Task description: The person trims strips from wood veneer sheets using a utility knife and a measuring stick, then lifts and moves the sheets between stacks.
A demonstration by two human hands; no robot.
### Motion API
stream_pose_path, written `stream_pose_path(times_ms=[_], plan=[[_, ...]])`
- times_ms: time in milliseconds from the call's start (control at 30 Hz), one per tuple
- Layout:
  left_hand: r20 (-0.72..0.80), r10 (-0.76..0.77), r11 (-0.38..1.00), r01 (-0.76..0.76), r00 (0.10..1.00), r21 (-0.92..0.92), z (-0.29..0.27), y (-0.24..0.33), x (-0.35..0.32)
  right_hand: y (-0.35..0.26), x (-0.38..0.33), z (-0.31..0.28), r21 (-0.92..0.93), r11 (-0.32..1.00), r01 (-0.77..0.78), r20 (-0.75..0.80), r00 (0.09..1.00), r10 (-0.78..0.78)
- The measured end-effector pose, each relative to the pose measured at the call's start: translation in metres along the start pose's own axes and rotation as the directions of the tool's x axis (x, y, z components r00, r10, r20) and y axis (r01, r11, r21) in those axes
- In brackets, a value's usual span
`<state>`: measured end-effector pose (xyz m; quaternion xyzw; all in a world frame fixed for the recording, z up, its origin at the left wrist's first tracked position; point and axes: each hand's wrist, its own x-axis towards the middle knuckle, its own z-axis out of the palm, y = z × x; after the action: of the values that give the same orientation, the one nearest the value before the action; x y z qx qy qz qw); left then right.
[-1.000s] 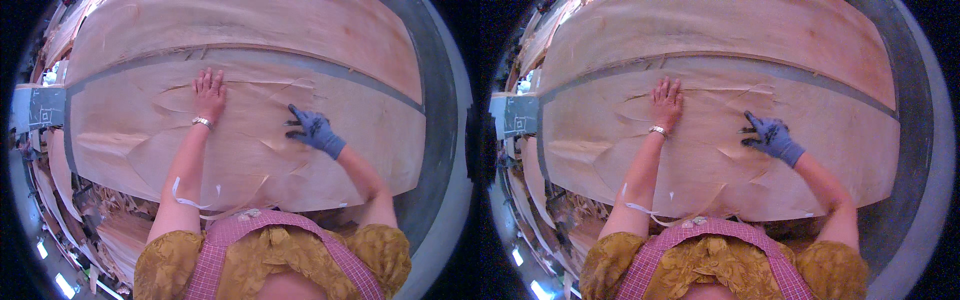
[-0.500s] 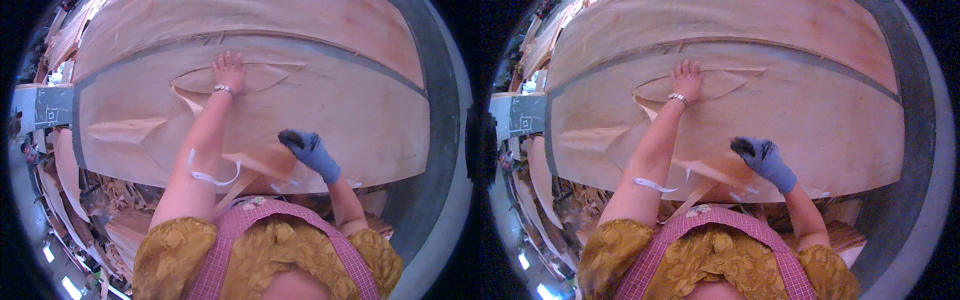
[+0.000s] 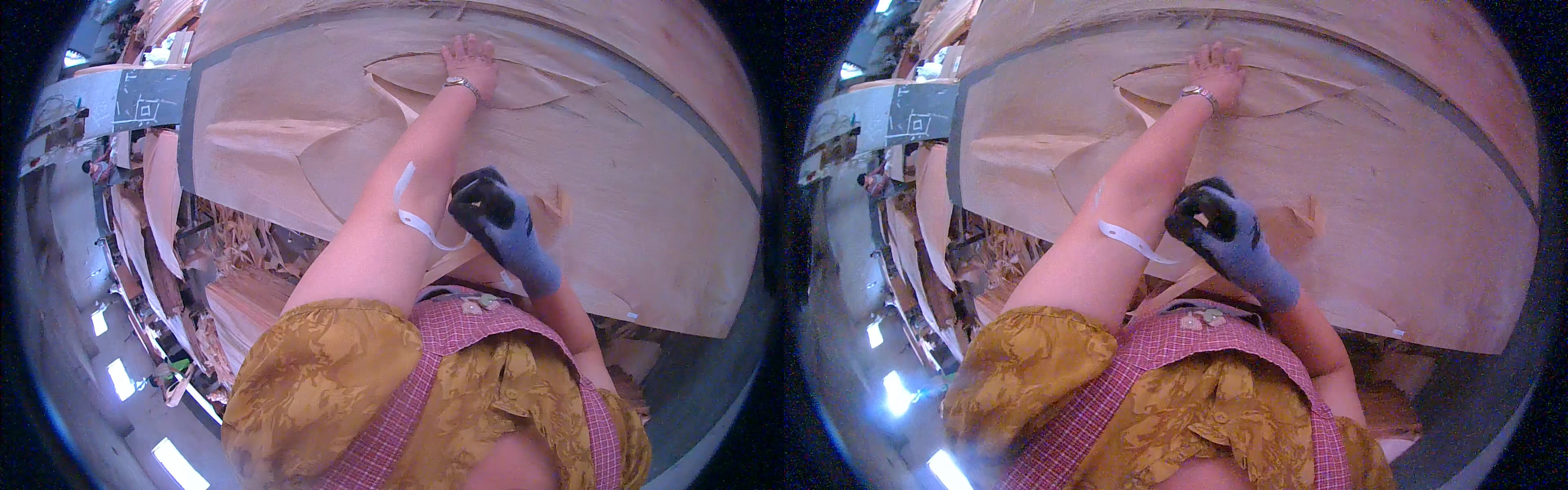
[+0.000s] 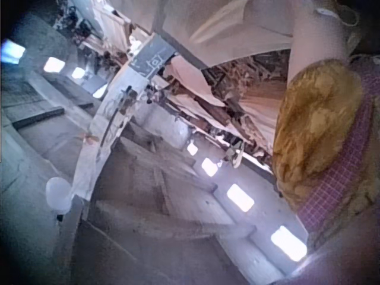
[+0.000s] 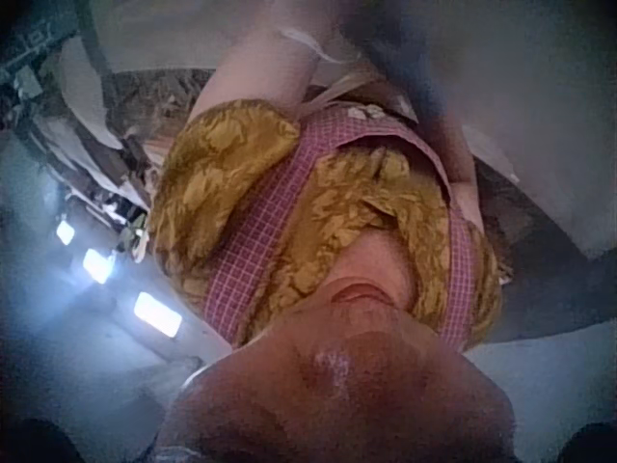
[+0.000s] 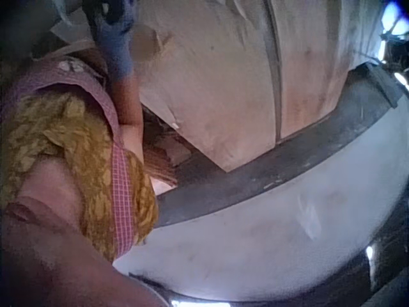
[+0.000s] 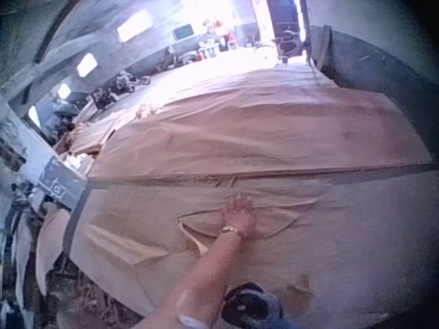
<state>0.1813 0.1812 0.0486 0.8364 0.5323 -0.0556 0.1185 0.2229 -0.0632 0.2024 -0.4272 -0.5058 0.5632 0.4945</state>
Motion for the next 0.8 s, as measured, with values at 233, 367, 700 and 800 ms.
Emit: stream_pose_path(times_ms=[233, 367, 700, 800], plan=[[-0.002, -0.015, 0.994, 0.015, 1.0, 0.112, 0.008, 0.002, 0.001, -0.029, -0.006, -0.005, -0.292, 0.952, 0.095, -0.083, 0.989, -0.124], [-0.01, -0.027, 0.996, 0.028, 1.0, 0.09, 0.014, -0.001, 0.003, -0.06, 0.024, -0.026, -0.146, 0.987, 0.063, 0.081, 0.995, -0.051], [-0.033, -0.033, 0.999, 0.033, 0.999, 0.004, 0.011, 0.0, 0.004, -0.071, 0.061, -0.008, 0.298, 0.905, -0.302, 0.494, 0.86, 0.125], [-0.08, 0.0, 0.998, 0.005, 0.997, 0.069, 0.016, -0.001, 0.002, -0.053, 0.041, -0.009, 0.42, 0.89, -0.177, 0.351, 0.936, 0.021]])
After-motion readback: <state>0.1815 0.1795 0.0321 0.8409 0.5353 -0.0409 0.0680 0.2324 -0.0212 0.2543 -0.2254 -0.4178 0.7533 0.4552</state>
